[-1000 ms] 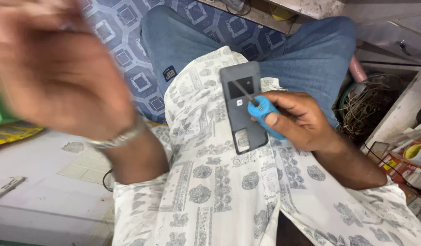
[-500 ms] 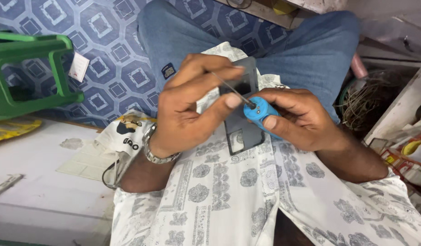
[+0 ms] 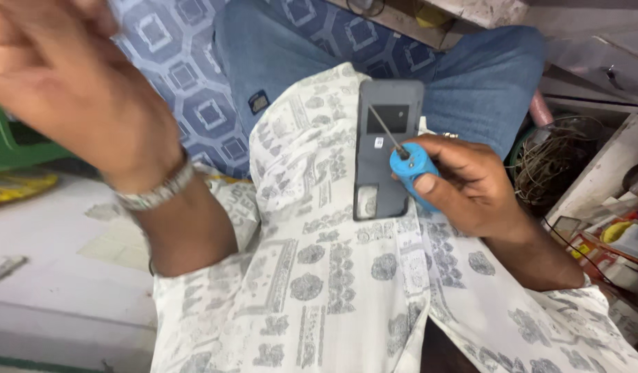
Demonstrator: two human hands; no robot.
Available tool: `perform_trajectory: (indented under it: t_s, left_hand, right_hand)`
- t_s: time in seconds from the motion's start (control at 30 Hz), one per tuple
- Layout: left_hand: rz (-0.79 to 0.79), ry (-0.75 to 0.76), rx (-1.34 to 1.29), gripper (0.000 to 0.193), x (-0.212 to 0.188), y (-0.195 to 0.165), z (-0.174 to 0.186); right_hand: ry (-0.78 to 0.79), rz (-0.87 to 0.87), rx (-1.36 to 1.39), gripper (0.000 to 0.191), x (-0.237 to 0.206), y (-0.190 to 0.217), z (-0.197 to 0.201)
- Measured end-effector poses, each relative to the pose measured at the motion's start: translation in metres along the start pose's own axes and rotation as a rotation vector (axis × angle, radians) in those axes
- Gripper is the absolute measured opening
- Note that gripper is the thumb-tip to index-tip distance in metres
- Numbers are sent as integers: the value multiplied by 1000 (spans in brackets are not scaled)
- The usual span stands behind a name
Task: The person sits on the floor of a phone repair shop and uses a blue electric screwdriver to unscrew screws from the back cover of a smartphone held in their other hand. They repeatedly turn the phone over and reposition it to reach screws along different edges of the cover.
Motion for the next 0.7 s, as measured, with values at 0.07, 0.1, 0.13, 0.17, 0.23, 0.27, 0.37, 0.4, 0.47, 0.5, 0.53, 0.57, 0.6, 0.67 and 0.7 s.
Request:
perform_trajectory:
  t_s: [0.07, 0.1, 0.13, 0.17, 0.23, 0.27, 0.37, 0.4, 0.47, 0.5, 0.53, 0.57, 0.6, 0.67, 0.7]
  left_hand:
    - [39, 134, 104, 9, -6, 3, -13]
    - [76, 216, 134, 19, -12, 3, -23]
    - [105, 340, 150, 34, -19, 1, -34]
    - [130, 464, 168, 49, -26, -2, -46]
    - [97, 678, 209, 49, -28, -5, -61]
    - [96, 737, 206, 43, -28, -6, -67]
    - [171, 773, 145, 18, -27, -8, -76]
    - [217, 744, 87, 12, -27, -8, -76]
    - [320, 655, -59, 3, -27, -8, -72]
    - [343, 596, -126, 3, -26, -8, -67]
    - [362, 535, -194, 3, -25, -8, -63]
    - [322, 416, -226, 5, -21, -7, -54]
    - [275, 301, -251, 7, -16, -6, -45]
    - [196, 172, -227, 10, -13, -4, -37]
    - [187, 215, -199, 10, -13, -4, -38]
  right_hand:
    - [16, 47, -22, 35, 3, 1, 5]
    - [29, 57, -28, 35, 2, 2, 7]
    - [50, 47, 0, 35, 1, 3, 8]
    - [78, 44, 28, 35, 3, 3, 9]
    - [113, 41, 43, 35, 6, 3, 11]
    - [123, 33, 33, 34, 7, 3, 12]
    - [154, 41, 26, 34, 9, 5, 11]
    - [157, 52, 26, 35, 9, 5, 10]
    - [152, 49, 15, 36, 7, 4, 8]
    - [145, 49, 9, 37, 7, 3, 7]
    - [148, 38, 3, 37, 6, 1, 6]
    - [149, 25, -3, 37, 6, -1, 4]
    - [149, 12, -10, 37, 5, -3, 4]
    - [121, -13, 64, 37, 3, -7, 1]
    - [109, -25, 100, 38, 2, -8, 2]
Point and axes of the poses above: each hand's wrist, its own x-axis towards the middle knuckle, its own z-axis out of the back of the hand, y = z × x, the point moved 2 cm from there along x, towards the middle knuckle, and after that the axes turned 6 degrees about y, right-handed, at the moved point
